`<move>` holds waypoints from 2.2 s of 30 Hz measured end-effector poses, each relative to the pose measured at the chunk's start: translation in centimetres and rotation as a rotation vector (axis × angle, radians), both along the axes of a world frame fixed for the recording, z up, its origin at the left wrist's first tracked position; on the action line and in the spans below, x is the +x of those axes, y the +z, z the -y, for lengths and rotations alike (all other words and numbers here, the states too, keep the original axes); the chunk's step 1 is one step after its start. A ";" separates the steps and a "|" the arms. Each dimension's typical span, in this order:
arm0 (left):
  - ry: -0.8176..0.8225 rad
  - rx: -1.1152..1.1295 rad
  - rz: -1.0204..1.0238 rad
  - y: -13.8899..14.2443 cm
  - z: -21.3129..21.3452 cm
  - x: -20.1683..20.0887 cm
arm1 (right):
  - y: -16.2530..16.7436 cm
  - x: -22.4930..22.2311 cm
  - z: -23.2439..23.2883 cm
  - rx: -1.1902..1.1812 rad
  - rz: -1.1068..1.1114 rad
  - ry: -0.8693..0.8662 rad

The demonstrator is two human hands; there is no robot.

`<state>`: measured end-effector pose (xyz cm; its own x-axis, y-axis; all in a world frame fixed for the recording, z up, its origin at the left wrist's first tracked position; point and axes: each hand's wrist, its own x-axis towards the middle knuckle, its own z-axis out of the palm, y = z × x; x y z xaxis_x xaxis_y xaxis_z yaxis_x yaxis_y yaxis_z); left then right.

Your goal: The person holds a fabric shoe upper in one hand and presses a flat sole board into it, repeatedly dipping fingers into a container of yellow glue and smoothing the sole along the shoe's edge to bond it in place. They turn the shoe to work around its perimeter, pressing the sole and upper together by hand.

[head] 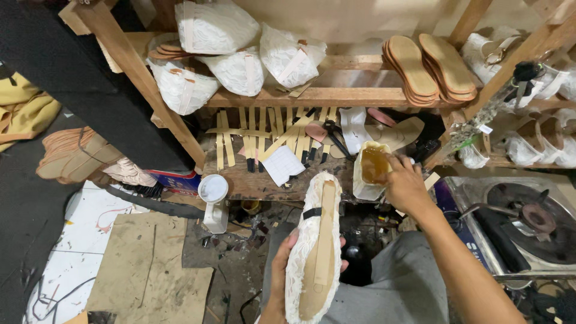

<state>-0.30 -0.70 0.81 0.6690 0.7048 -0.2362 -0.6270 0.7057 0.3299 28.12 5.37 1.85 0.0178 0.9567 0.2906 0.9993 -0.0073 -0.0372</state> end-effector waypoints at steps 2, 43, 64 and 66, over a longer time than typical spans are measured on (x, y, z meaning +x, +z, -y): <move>0.040 -0.004 -0.036 -0.2 -0.2 0.0 | 0.0 0.3 0.2 0.083 -0.098 0.002; 0.171 0.212 -0.186 3.5 -0.2 1.5 | 3.3 -9.8 10.8 0.685 -0.171 0.511; 0.182 0.256 -0.178 4.0 -0.3 1.8 | 3.8 -10.7 11.8 0.651 -0.116 0.674; 0.207 0.249 -0.186 3.9 -0.4 1.8 | 3.8 -10.7 11.9 0.660 -0.128 0.626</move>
<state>1.48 -0.31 4.73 0.4683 0.8717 -0.1445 -0.6610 0.4541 0.5974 17.42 -6.50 5.62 -0.3779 0.4431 0.8129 0.8017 0.5958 0.0480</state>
